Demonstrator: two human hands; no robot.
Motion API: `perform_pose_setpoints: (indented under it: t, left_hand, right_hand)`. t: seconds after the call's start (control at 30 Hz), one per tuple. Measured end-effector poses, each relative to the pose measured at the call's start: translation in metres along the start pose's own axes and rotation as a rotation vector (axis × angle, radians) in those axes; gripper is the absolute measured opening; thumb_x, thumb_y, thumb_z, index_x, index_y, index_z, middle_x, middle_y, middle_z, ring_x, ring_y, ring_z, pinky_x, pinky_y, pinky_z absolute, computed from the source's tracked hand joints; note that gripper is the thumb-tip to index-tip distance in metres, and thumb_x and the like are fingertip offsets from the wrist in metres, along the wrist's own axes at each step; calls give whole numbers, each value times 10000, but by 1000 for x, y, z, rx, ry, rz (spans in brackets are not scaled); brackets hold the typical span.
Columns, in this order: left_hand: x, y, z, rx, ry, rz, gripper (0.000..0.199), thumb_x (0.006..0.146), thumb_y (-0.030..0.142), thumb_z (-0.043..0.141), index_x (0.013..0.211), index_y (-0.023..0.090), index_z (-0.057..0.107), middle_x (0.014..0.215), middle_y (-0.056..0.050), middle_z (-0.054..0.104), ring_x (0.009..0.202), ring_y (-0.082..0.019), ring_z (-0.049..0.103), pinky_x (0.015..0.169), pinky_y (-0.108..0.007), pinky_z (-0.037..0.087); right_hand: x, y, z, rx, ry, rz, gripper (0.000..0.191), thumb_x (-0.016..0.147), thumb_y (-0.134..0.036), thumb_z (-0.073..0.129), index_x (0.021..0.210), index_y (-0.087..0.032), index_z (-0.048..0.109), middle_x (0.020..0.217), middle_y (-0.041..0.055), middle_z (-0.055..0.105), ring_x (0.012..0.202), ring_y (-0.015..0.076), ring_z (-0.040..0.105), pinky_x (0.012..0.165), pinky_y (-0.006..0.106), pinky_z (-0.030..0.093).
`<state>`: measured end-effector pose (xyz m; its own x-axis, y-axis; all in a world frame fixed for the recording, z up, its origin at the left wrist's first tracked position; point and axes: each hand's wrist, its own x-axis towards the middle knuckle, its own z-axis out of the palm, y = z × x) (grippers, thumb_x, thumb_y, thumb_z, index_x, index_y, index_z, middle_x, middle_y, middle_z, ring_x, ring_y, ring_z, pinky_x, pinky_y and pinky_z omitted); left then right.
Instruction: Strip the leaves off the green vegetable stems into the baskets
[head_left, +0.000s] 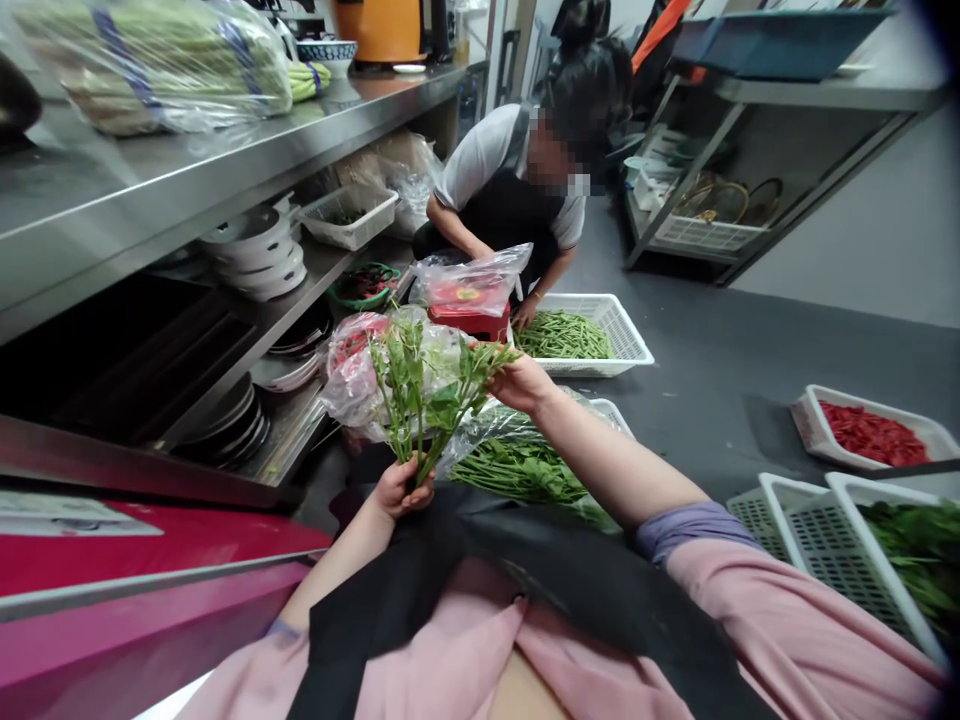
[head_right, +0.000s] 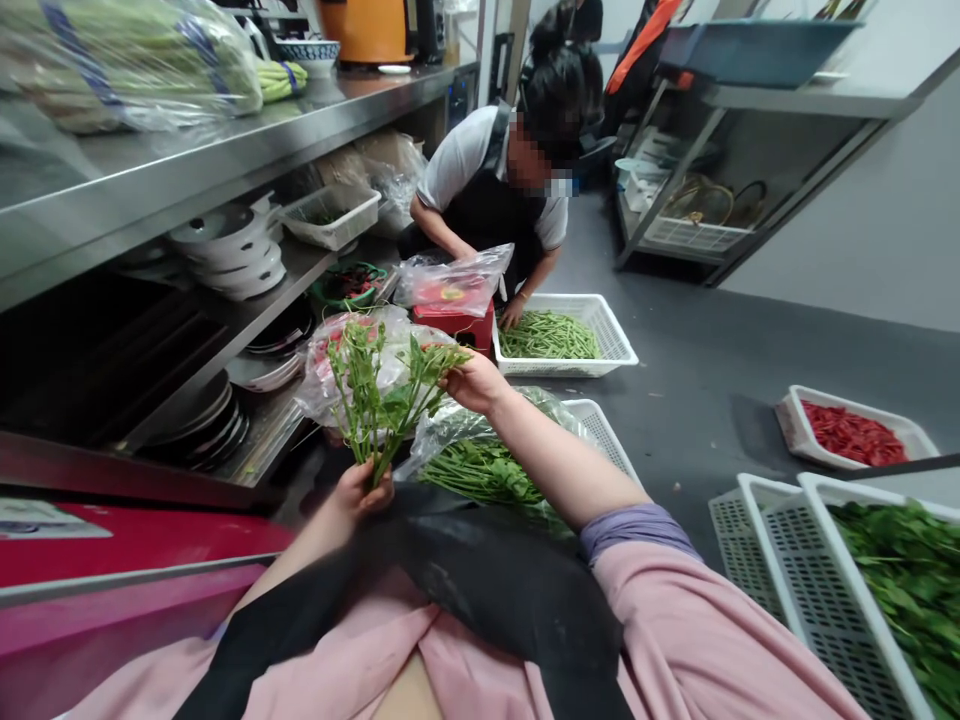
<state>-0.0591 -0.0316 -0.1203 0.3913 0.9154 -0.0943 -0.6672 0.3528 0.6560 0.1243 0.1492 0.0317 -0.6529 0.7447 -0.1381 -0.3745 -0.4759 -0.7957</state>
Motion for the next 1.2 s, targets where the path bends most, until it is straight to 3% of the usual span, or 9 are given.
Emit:
perform_pose_setpoints:
  t: [0.17,0.27,0.4,0.63,0.77,0.9,1.0,1.13,1.2]
  left_hand:
    - [1,1,0,3,8,5,376,850,509,557,772,142,590,349,57,393,255,-52,242,326,-159,215]
    - [3,0,-1,1,5,32,366,863,499,542,805,141,593,353,62,400,242,-45,225,314,-154,205]
    - [6,-2,-1,-12,-12,52,358,884,483,513,838,137,592,352,74,385,235,-36,194,306,-146,195]
    - [6,-1,1,6,-1,32,355,865,489,548,817,139,580,360,60,414,241,-36,208,303,-142,209]
    - [7,-1,2,14,34,39,364,872,493,540,837,134,583,367,65,409,244,-31,200,308,-140,208]
    - [7,1,8,50,116,61,388,881,505,527,865,121,582,377,73,404,249,-24,190,313,-142,195]
    - [8,3,19,136,199,66,412,842,531,576,864,120,577,387,72,425,254,-22,213,310,-142,178]
    - [12,8,35,268,390,75,482,788,586,611,866,111,585,417,56,472,269,-22,267,315,-147,151]
    - [15,11,42,317,506,101,502,774,595,619,869,103,592,429,47,488,275,-22,285,321,-153,145]
  right_hand:
    - [-5,12,1,-46,37,-28,223,562,-136,698,744,-181,577,620,-44,551,511,56,466,479,194,385]
    - [-6,11,-1,-78,20,-113,288,552,-156,716,812,-195,599,682,-30,600,554,75,508,475,199,386]
    - [-6,10,-8,-82,92,-217,393,522,-146,726,893,-217,618,735,-23,648,617,102,573,497,206,423]
    - [-4,12,-10,-188,153,-256,324,505,-253,778,776,-194,610,695,-13,643,539,102,544,483,240,435]
    - [-3,10,-13,-371,222,-347,252,562,-261,731,792,-206,645,672,-14,636,528,110,532,512,259,448]
    - [5,8,-17,-762,304,-615,144,667,-204,633,799,-220,687,827,24,662,731,154,601,686,296,505]
    - [28,-4,-23,-872,389,-734,104,710,-216,606,785,-209,678,834,40,658,809,171,612,784,317,511]
    - [95,-34,-32,-742,532,-594,97,751,-204,571,816,-153,622,657,10,584,596,142,577,638,320,529]
    - [135,-46,-35,-736,563,-551,118,761,-142,527,846,-124,608,653,11,571,592,139,589,643,334,539]
